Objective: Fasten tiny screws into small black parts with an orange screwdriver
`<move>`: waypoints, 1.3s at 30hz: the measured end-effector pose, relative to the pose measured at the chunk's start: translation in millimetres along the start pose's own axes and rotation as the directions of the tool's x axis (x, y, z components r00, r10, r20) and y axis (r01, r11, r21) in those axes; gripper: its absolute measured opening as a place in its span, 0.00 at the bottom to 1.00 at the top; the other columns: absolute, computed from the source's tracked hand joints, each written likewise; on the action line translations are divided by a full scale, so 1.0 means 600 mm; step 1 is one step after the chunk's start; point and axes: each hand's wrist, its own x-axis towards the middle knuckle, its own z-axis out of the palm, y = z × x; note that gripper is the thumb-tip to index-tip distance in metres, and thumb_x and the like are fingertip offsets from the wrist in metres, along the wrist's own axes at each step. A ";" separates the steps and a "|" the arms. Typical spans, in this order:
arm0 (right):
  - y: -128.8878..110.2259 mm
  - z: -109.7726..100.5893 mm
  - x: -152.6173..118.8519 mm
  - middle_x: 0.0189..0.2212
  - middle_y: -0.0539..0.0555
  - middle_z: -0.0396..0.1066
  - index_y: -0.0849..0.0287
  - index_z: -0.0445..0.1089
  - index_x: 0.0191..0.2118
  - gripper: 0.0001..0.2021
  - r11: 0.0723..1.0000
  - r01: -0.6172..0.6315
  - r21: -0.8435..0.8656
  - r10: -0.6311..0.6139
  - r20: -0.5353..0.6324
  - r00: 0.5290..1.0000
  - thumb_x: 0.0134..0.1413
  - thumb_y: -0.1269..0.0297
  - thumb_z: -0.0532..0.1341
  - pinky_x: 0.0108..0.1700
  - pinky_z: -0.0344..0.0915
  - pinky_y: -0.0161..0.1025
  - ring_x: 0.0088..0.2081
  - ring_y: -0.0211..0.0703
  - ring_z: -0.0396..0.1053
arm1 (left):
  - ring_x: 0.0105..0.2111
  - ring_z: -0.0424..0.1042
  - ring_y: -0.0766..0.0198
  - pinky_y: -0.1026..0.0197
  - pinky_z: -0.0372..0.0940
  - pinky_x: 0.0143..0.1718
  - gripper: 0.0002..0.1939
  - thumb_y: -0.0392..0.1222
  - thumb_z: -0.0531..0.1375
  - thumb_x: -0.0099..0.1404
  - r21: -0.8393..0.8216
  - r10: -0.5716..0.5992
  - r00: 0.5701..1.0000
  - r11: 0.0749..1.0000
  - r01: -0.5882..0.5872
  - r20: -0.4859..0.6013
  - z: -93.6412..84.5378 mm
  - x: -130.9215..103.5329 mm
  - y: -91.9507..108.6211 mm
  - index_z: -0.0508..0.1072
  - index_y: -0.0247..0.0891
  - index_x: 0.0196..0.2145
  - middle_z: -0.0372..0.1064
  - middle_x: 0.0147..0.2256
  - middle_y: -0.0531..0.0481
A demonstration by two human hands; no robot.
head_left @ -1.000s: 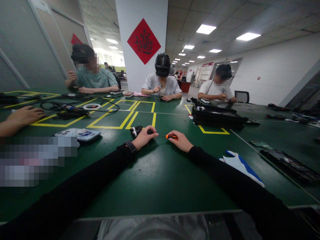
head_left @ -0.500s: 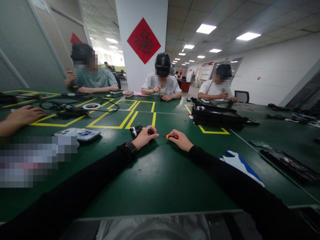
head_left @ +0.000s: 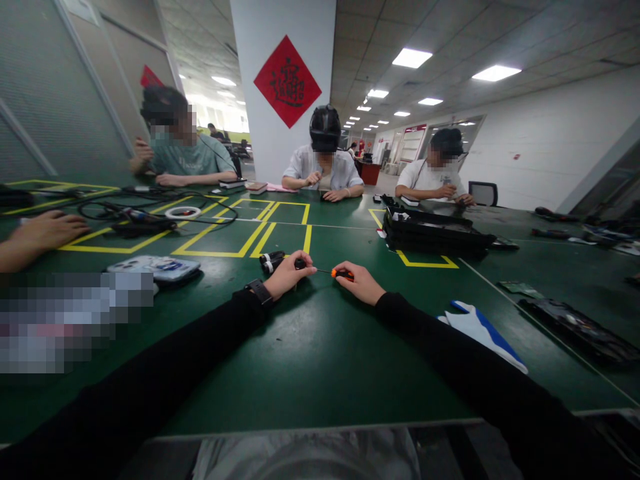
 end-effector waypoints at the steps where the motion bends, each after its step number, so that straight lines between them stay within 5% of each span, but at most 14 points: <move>1: 0.001 0.000 0.000 0.35 0.52 0.69 0.61 0.67 0.39 0.10 1.000 0.008 -0.013 -0.008 -0.002 1.000 0.49 0.69 0.54 0.42 0.59 0.36 0.37 0.37 0.65 | 0.30 0.62 0.68 0.63 0.58 0.34 0.14 0.48 0.61 0.51 0.001 0.002 1.000 1.000 -0.002 0.003 0.000 0.000 0.000 0.64 0.37 0.31 0.63 0.30 0.54; 19: 0.005 0.002 0.000 0.34 0.52 0.68 0.61 0.67 0.39 0.11 0.995 0.013 -0.100 -0.012 0.008 1.000 0.47 0.74 0.54 0.41 0.58 0.35 0.36 0.38 0.63 | 0.29 0.62 0.68 0.64 0.58 0.34 0.13 0.47 0.60 0.51 0.007 -0.001 1.000 1.000 0.001 0.012 0.000 0.000 0.005 0.65 0.37 0.31 0.64 0.30 0.54; 27: -0.001 -0.001 0.000 0.32 0.53 0.67 0.61 0.69 0.33 0.10 0.975 -0.010 -0.223 -0.003 -0.058 0.998 0.55 0.66 0.51 0.42 0.57 0.37 0.36 0.38 0.62 | 0.28 0.62 0.69 0.64 0.58 0.32 0.13 0.46 0.61 0.50 0.010 -0.011 1.000 1.000 0.011 -0.009 -0.001 -0.002 0.010 0.65 0.37 0.30 0.63 0.29 0.54; 39: -0.002 -0.002 0.000 0.34 0.52 0.68 0.61 0.67 0.37 0.10 0.998 -0.058 -0.008 0.058 -0.047 0.997 0.53 0.62 0.53 0.41 0.59 0.36 0.36 0.36 0.64 | 0.28 0.62 0.68 0.64 0.58 0.32 0.13 0.47 0.61 0.50 0.029 -0.016 1.000 0.999 0.017 -0.027 0.000 -0.003 0.013 0.66 0.37 0.30 0.64 0.29 0.54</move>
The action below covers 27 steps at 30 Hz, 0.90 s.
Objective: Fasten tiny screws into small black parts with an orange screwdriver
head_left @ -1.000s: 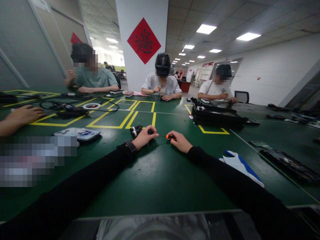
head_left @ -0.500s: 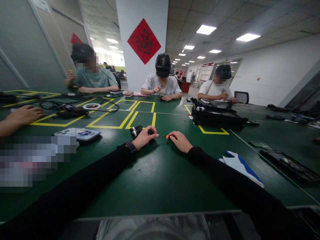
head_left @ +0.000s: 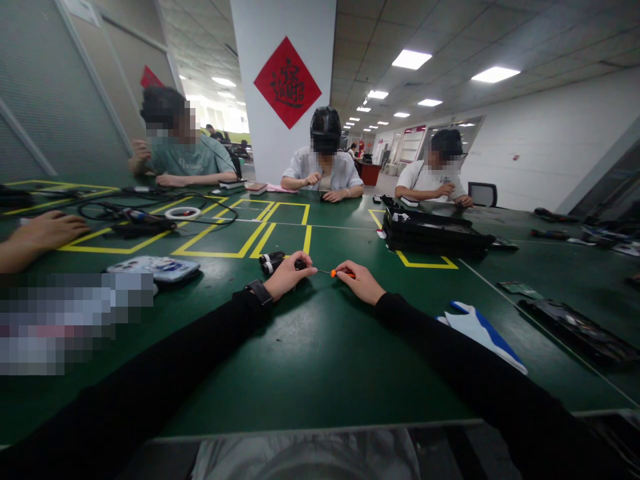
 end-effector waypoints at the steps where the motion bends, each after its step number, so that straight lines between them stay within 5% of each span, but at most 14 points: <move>1: -0.001 -0.001 0.001 0.34 0.52 0.68 0.61 0.67 0.37 0.10 1.000 -0.008 0.003 0.008 0.003 1.000 0.53 0.62 0.53 0.41 0.59 0.36 0.36 0.37 0.64 | 0.28 0.62 0.68 0.64 0.58 0.32 0.14 0.47 0.61 0.50 0.001 -0.001 1.000 1.000 0.001 0.003 0.000 0.000 0.000 0.66 0.37 0.30 0.64 0.29 0.54; 20: 0.004 0.001 0.003 0.32 0.51 0.66 0.61 0.65 0.35 0.09 0.998 0.069 0.000 -0.069 -0.002 0.998 0.48 0.75 0.51 0.40 0.57 0.35 0.35 0.37 0.62 | 0.30 0.63 0.67 0.63 0.58 0.36 0.14 0.47 0.61 0.50 -0.005 0.005 1.000 1.000 -0.005 0.016 0.000 -0.001 0.002 0.66 0.36 0.31 0.65 0.30 0.53; 27: 0.008 0.001 0.007 0.33 0.53 0.68 0.60 0.70 0.34 0.10 0.994 0.034 -0.102 -0.033 0.012 0.999 0.53 0.70 0.51 0.44 0.56 0.39 0.38 0.39 0.62 | 0.31 0.63 0.67 0.63 0.58 0.36 0.14 0.47 0.61 0.50 -0.023 -0.005 1.000 1.000 0.005 0.014 0.001 -0.002 0.004 0.66 0.37 0.31 0.65 0.30 0.53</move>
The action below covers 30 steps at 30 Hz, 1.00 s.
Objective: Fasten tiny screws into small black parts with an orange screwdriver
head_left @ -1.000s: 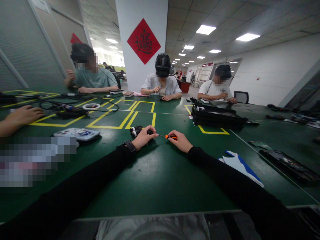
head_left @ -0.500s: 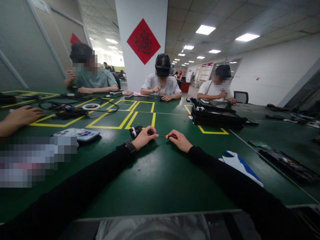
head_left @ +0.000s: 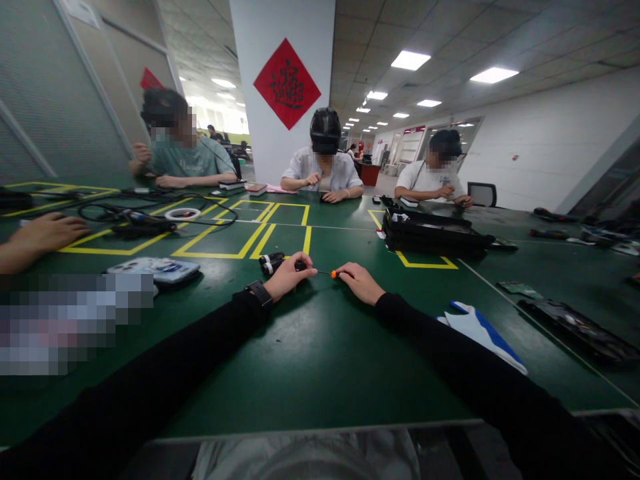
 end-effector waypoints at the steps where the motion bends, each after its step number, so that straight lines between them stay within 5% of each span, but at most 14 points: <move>1: -0.001 -0.001 -0.001 0.33 0.53 0.68 0.61 0.70 0.34 0.10 1.000 0.010 -0.007 -0.010 0.005 1.000 0.53 0.69 0.51 0.44 0.56 0.39 0.37 0.39 0.62 | 0.31 0.63 0.67 0.63 0.58 0.36 0.14 0.47 0.61 0.50 0.002 -0.002 1.000 1.000 0.002 -0.002 0.000 0.000 -0.001 0.66 0.37 0.31 0.65 0.30 0.53; 18: -0.008 -0.004 -0.003 0.33 0.51 0.69 0.61 0.67 0.33 0.07 0.981 -0.063 0.182 0.063 0.007 0.998 0.48 0.68 0.55 0.40 0.60 0.36 0.34 0.36 0.65 | 0.28 0.62 0.68 0.64 0.58 0.32 0.14 0.48 0.61 0.50 0.012 -0.011 0.999 1.000 0.011 0.037 0.000 -0.001 0.002 0.65 0.37 0.31 0.64 0.29 0.54; 30: -0.006 -0.003 -0.004 0.32 0.51 0.68 0.62 0.66 0.33 0.06 0.993 0.002 0.119 0.000 -0.013 1.000 0.46 0.71 0.55 0.40 0.59 0.36 0.34 0.36 0.64 | 0.28 0.62 0.68 0.64 0.58 0.32 0.15 0.48 0.61 0.50 -0.023 0.000 0.999 1.000 0.001 0.046 -0.001 0.001 -0.007 0.65 0.37 0.32 0.64 0.29 0.54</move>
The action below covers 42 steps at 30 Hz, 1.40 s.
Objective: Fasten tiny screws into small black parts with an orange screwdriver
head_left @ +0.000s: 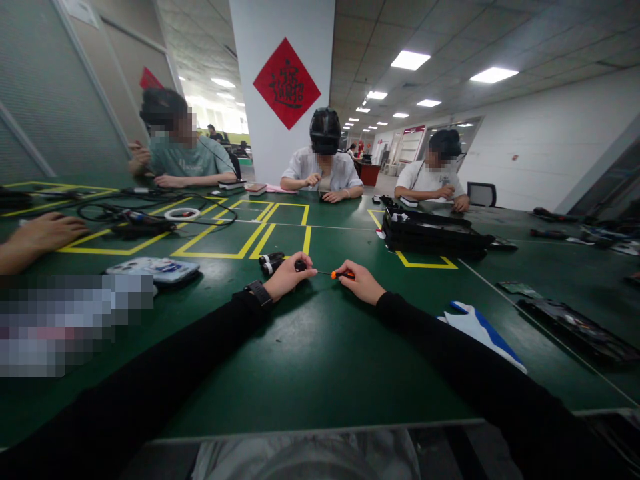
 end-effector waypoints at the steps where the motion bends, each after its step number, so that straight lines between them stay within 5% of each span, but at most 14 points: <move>1: 0.000 0.000 0.000 0.32 0.51 0.67 0.62 0.66 0.33 0.06 1.000 0.008 0.000 -0.008 0.003 1.000 0.46 0.72 0.54 0.40 0.59 0.35 0.34 0.36 0.63 | 0.28 0.62 0.69 0.64 0.58 0.33 0.15 0.48 0.61 0.50 0.001 -0.001 1.000 1.000 0.001 -0.001 0.000 0.000 0.000 0.65 0.37 0.32 0.63 0.29 0.54; 9: 0.004 -0.001 0.000 0.35 0.52 0.67 0.61 0.66 0.38 0.10 0.998 0.030 -0.047 -0.028 0.039 0.999 0.50 0.74 0.51 0.43 0.57 0.36 0.38 0.37 0.62 | 0.28 0.62 0.69 0.64 0.58 0.33 0.14 0.47 0.61 0.51 -0.002 0.005 1.000 1.000 -0.005 -0.007 0.000 0.000 0.002 0.64 0.37 0.31 0.63 0.29 0.55; 14: 0.002 0.002 0.001 0.33 0.54 0.66 0.62 0.68 0.35 0.09 0.973 0.070 -0.221 -0.060 0.053 0.997 0.55 0.66 0.51 0.43 0.56 0.38 0.37 0.39 0.60 | 0.29 0.63 0.69 0.64 0.58 0.33 0.15 0.47 0.61 0.50 0.000 0.012 1.000 1.000 -0.012 -0.008 0.000 0.003 -0.004 0.64 0.37 0.32 0.63 0.29 0.54; 24: 0.000 0.003 -0.006 0.32 0.51 0.68 0.61 0.66 0.37 0.08 0.997 0.054 -0.052 -0.052 0.029 0.998 0.49 0.65 0.58 0.39 0.60 0.35 0.34 0.36 0.64 | 0.28 0.63 0.69 0.64 0.59 0.32 0.16 0.48 0.62 0.49 0.010 0.014 1.000 1.000 -0.014 -0.004 0.000 0.003 -0.004 0.64 0.36 0.32 0.63 0.28 0.54; 42: -0.005 -0.001 -0.003 0.33 0.52 0.69 0.62 0.68 0.36 0.09 0.999 0.011 -0.050 -0.011 -0.006 1.000 0.48 0.70 0.55 0.40 0.60 0.35 0.35 0.36 0.65 | 0.28 0.62 0.69 0.64 0.57 0.32 0.15 0.48 0.61 0.51 0.007 0.009 1.000 1.000 -0.009 -0.019 0.000 0.002 -0.003 0.64 0.37 0.32 0.63 0.29 0.54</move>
